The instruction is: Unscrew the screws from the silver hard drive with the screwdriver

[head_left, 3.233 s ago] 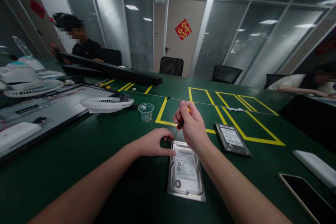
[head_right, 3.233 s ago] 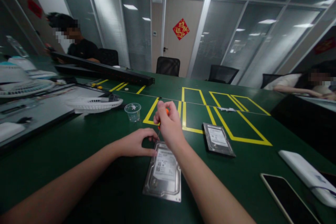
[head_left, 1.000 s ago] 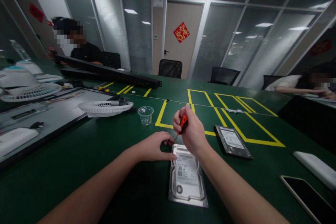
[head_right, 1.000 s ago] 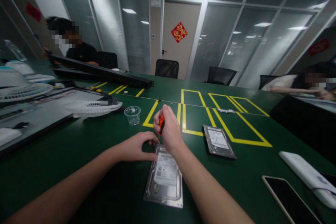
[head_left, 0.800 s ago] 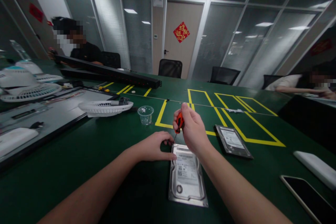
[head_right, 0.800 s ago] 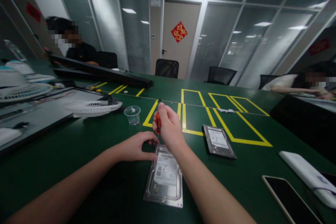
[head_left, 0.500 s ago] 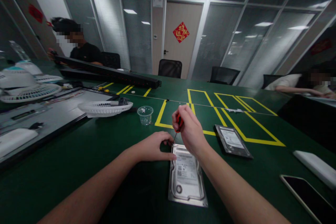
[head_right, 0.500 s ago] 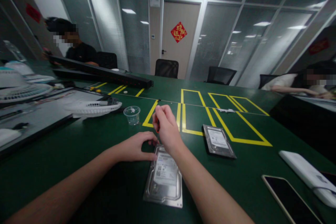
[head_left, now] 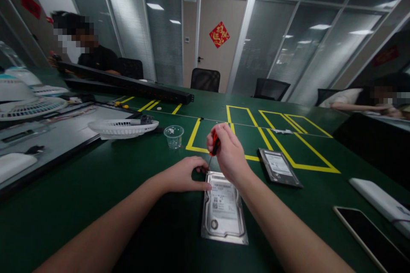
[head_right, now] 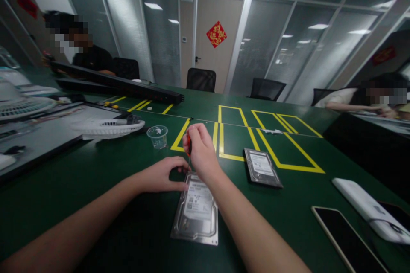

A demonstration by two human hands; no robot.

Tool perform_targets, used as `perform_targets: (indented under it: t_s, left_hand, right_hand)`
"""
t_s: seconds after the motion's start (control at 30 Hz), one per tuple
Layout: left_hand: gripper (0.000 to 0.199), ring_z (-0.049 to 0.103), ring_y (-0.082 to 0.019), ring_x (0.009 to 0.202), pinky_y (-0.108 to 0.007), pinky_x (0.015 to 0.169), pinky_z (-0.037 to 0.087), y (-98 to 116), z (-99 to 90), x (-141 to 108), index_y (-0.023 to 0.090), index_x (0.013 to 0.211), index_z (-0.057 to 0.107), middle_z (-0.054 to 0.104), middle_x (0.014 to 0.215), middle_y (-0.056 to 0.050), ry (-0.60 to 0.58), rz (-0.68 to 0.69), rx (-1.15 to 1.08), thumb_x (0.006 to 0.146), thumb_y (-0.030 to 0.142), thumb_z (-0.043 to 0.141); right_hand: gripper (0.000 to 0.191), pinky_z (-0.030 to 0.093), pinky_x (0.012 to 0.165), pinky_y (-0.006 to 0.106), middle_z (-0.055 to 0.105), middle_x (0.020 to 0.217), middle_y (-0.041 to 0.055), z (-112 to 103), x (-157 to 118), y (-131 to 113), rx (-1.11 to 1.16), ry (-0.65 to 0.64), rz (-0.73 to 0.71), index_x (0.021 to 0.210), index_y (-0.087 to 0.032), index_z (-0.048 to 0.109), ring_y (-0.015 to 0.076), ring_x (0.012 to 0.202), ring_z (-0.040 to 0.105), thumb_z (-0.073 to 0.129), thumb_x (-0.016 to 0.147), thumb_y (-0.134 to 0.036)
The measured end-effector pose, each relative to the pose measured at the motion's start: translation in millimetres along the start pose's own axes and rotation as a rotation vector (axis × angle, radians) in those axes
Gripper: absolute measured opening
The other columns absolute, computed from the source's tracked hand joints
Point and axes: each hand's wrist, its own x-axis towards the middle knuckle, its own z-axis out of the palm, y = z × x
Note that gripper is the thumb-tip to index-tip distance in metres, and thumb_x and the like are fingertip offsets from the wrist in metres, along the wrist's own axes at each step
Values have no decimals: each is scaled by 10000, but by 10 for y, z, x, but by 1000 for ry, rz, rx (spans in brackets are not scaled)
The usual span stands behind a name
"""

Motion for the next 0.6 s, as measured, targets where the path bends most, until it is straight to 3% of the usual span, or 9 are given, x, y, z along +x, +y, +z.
perform_targets:
  t_s: [0.2,0.43,0.6]
  left_hand:
    - [440,613,-209,884,-304,768,496,-10,5,2,171,1033,684,677,977,-46,-7,2,1,760,487,821]
    - [445,610,-209,880,-313,773,502,-13,8,4,167,1038,680,672,977,-48,-7,6,13,771,498,806]
    - [455,618,-213,891,-317,785,509,1,-6,3,166,1047,679,682,994,-53,-14,1,-8,765,498,811]
  right_hand:
    - [253,400,574,245,609,717,-18,-34,16,-28,-52,-38,-3,800,-215,591,108,608,533,532,943,-415]
    - [273,350,509,244,522,629,-33,-20,21,-12,-34,-34,-22,766,-210,583,105,552,485,507,950,-396]
    - [206,359,499,234,553,640,-46,2,11,-21,-14,-9,-10,826,-234,543,102,546,488,531,949,-399]
